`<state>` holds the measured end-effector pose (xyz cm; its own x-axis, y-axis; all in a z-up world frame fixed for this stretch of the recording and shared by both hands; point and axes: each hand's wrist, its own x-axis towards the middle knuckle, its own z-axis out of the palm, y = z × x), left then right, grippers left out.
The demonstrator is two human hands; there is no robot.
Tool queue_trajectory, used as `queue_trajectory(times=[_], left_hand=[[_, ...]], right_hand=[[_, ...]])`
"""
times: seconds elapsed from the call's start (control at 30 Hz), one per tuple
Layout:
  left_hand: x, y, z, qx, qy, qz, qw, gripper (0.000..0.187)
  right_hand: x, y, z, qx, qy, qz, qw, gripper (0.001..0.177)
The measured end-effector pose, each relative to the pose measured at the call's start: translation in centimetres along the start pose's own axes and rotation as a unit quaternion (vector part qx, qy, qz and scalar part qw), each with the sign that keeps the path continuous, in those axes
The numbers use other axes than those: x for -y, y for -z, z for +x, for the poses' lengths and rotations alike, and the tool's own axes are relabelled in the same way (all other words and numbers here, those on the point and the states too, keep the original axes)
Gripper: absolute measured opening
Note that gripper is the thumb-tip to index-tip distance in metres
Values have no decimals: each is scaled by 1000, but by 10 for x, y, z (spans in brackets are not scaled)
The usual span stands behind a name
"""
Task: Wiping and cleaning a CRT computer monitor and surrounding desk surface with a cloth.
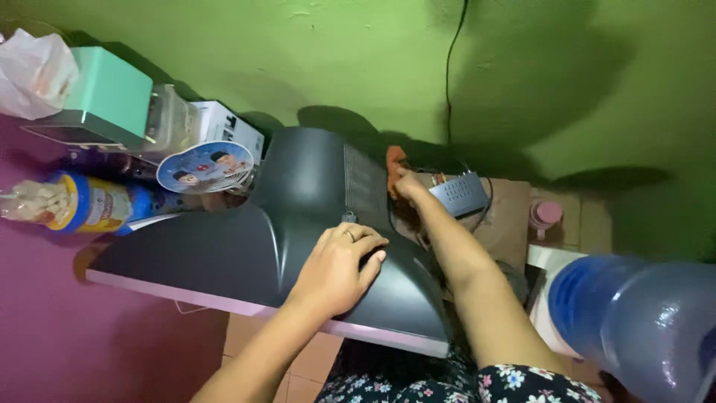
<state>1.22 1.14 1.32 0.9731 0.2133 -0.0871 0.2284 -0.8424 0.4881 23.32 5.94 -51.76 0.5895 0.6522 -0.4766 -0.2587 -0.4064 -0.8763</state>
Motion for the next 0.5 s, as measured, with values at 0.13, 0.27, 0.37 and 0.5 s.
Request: queue_trajectory(times=[0.13,0.27,0.37,0.5], left_hand=[[1,3,2,-8,-2,-2,1000,23],[2,2,-2,-3,-1,-5,1000,23],[5,1,-1,-14,-17,-1,1000,23],[2,2,-2,-6,-11,4,1000,24]], right_hand=[[-59,-48,38,26,21,-274,961,49],[-82,-50,-6,140,114,-433,883,39],[-54,-23,-32,242,177,-437,848,33],[56,15,-90,257,218,-92,937,32]])
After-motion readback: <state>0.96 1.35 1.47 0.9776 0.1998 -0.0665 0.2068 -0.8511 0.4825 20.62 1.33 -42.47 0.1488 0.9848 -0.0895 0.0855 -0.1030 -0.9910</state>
